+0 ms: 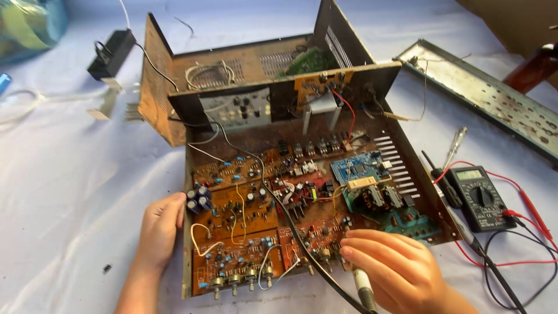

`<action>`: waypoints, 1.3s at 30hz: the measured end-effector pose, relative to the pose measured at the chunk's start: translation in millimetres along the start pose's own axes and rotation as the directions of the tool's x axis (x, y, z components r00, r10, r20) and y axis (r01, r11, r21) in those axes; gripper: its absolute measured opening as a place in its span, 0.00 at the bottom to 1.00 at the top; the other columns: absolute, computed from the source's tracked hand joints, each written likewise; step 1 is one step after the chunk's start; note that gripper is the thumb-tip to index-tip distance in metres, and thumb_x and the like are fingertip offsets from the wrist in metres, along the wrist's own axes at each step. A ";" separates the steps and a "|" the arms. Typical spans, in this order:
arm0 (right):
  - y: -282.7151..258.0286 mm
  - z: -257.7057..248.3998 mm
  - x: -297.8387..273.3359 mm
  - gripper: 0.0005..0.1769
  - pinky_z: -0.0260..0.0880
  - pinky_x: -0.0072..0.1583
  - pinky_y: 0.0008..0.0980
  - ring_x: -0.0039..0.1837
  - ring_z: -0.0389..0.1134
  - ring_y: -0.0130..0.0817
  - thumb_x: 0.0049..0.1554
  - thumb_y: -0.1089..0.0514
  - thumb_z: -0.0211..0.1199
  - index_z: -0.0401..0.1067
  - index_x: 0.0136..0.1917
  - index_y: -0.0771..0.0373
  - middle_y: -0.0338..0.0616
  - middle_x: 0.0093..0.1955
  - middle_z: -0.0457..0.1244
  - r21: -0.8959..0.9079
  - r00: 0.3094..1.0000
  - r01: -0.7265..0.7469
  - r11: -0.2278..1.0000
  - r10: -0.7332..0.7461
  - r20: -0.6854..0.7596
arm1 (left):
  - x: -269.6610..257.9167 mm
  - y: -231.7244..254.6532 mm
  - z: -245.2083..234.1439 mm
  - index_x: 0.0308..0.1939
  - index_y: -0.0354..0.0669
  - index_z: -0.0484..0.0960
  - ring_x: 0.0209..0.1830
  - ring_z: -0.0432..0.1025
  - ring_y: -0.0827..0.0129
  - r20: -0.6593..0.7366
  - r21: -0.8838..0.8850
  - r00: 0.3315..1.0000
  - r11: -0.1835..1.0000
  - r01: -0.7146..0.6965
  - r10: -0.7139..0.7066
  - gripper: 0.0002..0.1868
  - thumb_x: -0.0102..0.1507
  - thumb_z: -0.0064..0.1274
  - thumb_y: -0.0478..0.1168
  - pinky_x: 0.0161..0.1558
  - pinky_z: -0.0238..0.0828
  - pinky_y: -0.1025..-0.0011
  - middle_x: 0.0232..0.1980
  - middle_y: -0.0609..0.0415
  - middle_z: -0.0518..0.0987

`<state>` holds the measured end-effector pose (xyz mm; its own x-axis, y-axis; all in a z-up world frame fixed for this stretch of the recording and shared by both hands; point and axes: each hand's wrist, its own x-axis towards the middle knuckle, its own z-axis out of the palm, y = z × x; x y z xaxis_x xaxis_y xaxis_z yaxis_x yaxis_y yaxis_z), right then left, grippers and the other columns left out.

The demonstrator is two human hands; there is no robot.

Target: A person uses a soldering iron to attach or repair components on an electronic circuit board inside a chassis.

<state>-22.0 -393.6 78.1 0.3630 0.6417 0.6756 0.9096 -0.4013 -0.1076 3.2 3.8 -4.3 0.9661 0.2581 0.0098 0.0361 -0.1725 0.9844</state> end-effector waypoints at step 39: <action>9.9 2.0 -2.2 0.07 0.83 0.53 0.37 0.52 0.78 0.43 0.59 0.62 0.61 0.72 0.50 0.66 0.47 0.50 0.72 0.112 0.981 -0.188 0.976 0.193 -0.036 | 0.2 4.7 -1.2 0.14 0.46 0.57 0.25 0.51 0.73 0.022 0.029 1.000 0.999 -0.018 0.017 0.28 0.71 0.39 0.44 0.34 0.47 0.71 0.20 0.60 0.55</action>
<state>-13.4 -397.7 74.0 0.5244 0.5285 0.6675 0.8418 -0.4394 -0.3135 3.3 4.2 0.6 0.9718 0.2346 0.0227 0.0266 -0.2049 0.9784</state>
